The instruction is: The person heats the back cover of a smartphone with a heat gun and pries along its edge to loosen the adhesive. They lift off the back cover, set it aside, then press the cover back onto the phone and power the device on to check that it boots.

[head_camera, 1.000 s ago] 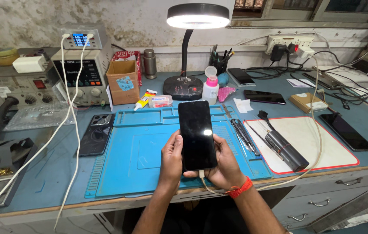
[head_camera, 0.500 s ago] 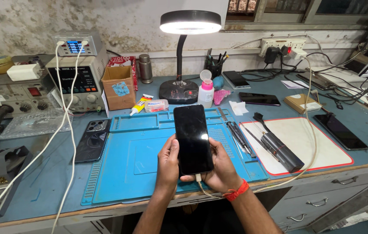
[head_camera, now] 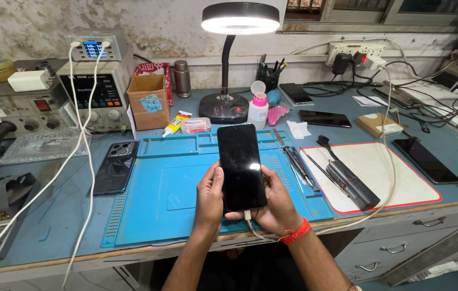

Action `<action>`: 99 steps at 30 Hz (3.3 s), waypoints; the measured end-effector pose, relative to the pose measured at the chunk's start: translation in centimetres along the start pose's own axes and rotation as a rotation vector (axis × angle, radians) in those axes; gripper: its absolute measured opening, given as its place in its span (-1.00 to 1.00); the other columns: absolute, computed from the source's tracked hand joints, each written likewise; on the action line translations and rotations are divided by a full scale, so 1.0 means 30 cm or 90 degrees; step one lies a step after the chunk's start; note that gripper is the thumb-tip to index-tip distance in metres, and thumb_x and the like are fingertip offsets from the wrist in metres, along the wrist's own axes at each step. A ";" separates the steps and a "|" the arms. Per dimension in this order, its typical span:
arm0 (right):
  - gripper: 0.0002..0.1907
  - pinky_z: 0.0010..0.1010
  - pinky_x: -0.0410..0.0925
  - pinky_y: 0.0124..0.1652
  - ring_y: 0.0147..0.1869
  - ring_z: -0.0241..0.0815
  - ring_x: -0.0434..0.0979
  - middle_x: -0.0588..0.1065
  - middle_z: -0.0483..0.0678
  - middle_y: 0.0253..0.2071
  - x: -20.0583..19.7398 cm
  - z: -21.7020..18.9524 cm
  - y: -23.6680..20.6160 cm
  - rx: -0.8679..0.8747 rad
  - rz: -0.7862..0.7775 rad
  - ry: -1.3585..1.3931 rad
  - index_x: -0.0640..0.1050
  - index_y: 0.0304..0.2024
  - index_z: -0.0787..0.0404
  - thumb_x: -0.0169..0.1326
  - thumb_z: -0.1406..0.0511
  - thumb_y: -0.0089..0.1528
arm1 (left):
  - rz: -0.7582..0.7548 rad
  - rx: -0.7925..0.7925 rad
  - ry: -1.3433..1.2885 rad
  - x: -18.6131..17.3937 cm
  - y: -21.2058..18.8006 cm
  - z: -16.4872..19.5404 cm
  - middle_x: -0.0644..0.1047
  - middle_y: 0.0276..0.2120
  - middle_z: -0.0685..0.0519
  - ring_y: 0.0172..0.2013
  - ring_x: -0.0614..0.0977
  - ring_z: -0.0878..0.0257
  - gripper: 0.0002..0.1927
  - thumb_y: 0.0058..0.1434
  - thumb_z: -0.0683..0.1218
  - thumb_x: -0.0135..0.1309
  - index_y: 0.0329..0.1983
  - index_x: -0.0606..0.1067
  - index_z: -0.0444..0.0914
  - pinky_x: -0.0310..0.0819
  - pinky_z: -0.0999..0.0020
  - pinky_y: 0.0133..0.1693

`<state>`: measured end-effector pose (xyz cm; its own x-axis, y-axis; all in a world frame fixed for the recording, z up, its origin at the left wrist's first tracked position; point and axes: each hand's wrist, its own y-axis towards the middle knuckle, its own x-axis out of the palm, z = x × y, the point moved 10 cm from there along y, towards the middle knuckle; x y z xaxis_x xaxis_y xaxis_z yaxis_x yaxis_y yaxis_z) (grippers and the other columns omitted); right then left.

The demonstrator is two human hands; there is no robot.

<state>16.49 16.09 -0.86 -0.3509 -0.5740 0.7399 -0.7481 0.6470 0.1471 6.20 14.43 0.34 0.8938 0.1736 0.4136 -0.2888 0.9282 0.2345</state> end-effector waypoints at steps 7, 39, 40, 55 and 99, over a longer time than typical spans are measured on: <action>-0.40 0.32 0.50 -0.07 0.10 0.13 0.62 0.53 0.12 0.12 0.003 0.006 0.000 0.015 -0.011 0.014 0.37 0.30 0.21 -0.43 0.00 0.45 | -0.006 -0.003 -0.003 0.002 -0.001 -0.006 0.65 -0.10 0.05 -0.17 0.62 0.40 -0.55 0.48 0.00 -0.23 0.27 0.47 -0.30 0.52 0.45 -0.11; -0.42 0.30 0.53 -0.12 0.10 0.11 0.62 0.52 0.12 0.12 0.008 -0.005 -0.002 0.001 0.016 -0.006 0.35 0.30 0.20 -0.43 0.01 0.46 | -0.014 0.019 -0.010 0.006 -0.002 0.006 0.65 -0.11 0.03 -0.18 0.63 0.40 -0.54 0.49 0.01 -0.24 0.26 0.48 -0.31 0.54 0.46 -0.13; -0.42 0.29 0.53 -0.12 0.10 0.11 0.63 0.53 0.12 0.12 0.007 -0.005 -0.001 0.000 0.016 -0.005 0.35 0.30 0.20 -0.43 0.01 0.45 | -0.011 0.010 -0.008 0.003 -0.001 0.001 0.65 -0.11 0.03 -0.18 0.64 0.40 -0.55 0.48 0.01 -0.24 0.27 0.48 -0.30 0.54 0.46 -0.13; -0.41 0.29 0.53 -0.13 0.10 0.13 0.63 0.52 0.13 0.14 0.009 -0.006 -0.001 -0.001 0.010 -0.010 0.35 0.31 0.20 -0.44 0.00 0.45 | 0.000 -0.002 0.012 -0.003 -0.002 -0.006 0.65 -0.18 0.07 -0.25 0.61 0.45 -0.55 0.48 0.01 -0.23 0.25 0.49 -0.29 0.52 0.49 -0.19; -0.40 0.28 0.53 -0.12 0.11 0.13 0.62 0.52 0.13 0.14 0.012 -0.006 -0.002 0.000 0.000 -0.002 0.35 0.31 0.21 -0.43 0.00 0.46 | 0.028 0.016 0.049 -0.036 0.014 -0.036 0.33 -0.61 0.32 -0.67 0.14 0.58 -0.57 0.48 0.01 -0.17 0.27 0.51 -0.23 0.00 0.56 -0.63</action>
<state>16.49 15.93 -0.48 -0.3520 -0.5757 0.7380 -0.7484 0.6467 0.1475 5.49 14.98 -0.98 0.9038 0.2394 0.3546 -0.3354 0.9111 0.2397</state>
